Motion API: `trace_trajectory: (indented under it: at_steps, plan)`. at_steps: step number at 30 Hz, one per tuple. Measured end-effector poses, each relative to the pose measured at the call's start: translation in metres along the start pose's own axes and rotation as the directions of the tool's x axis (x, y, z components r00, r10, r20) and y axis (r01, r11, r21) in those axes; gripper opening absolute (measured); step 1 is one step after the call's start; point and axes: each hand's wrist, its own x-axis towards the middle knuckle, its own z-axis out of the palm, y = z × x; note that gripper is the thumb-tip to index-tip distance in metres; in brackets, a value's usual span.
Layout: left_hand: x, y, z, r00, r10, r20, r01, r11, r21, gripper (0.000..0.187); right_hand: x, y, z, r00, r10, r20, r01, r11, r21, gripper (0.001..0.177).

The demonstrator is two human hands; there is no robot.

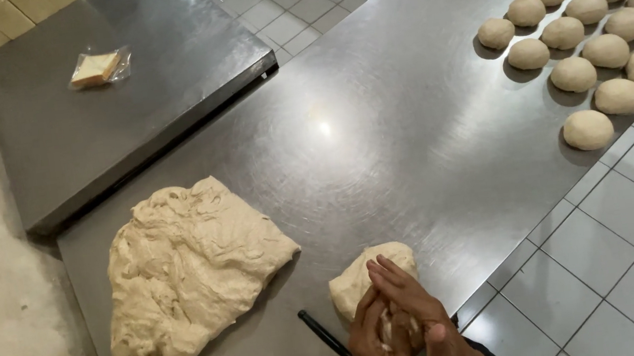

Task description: The recorder is portioning a large mass of dough into smaller pieces, weighing them on a digital scale, and shaping them into rounds on a metal workbench.

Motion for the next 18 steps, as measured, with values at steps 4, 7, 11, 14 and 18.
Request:
trace_trajectory:
  at_steps: [4, 7, 11, 14, 18]
  plan:
    - [0.017, 0.003, 0.024, 0.999, 0.014, -0.036, -0.017, 0.998, -0.064, 0.06, 0.014, 0.002, -0.016, 0.999, -0.035, -0.017, 0.033, 0.995, -0.094, 0.112]
    - [0.03, 0.009, 0.045, 0.997, 0.08, -0.012, -0.081, 0.979, -0.185, 0.062, 0.019, 0.025, -0.038, 0.92, 0.376, -0.108, -0.391, 0.891, -0.229, 0.108]
    - [0.044, -0.017, 0.084, 0.996, 0.081, -0.041, -0.089, 0.952, -0.291, 0.049, 0.024, 0.012, -0.087, 0.995, -0.062, 0.082, 0.067, 0.996, -0.061, 0.099]
    - [0.065, -0.009, 0.121, 0.988, -0.029, -0.15, -0.043, 0.889, -0.455, 0.03, 0.019, 0.01, -0.113, 0.94, -0.208, -0.27, 0.283, 0.917, 0.28, 0.078]
    - [0.11, 0.065, 0.18, 0.903, -0.424, -0.064, 0.257, 0.654, -0.711, 0.042, 0.02, 0.03, -0.146, 0.899, 0.006, -0.439, 0.146, 0.939, 0.311, 0.061]
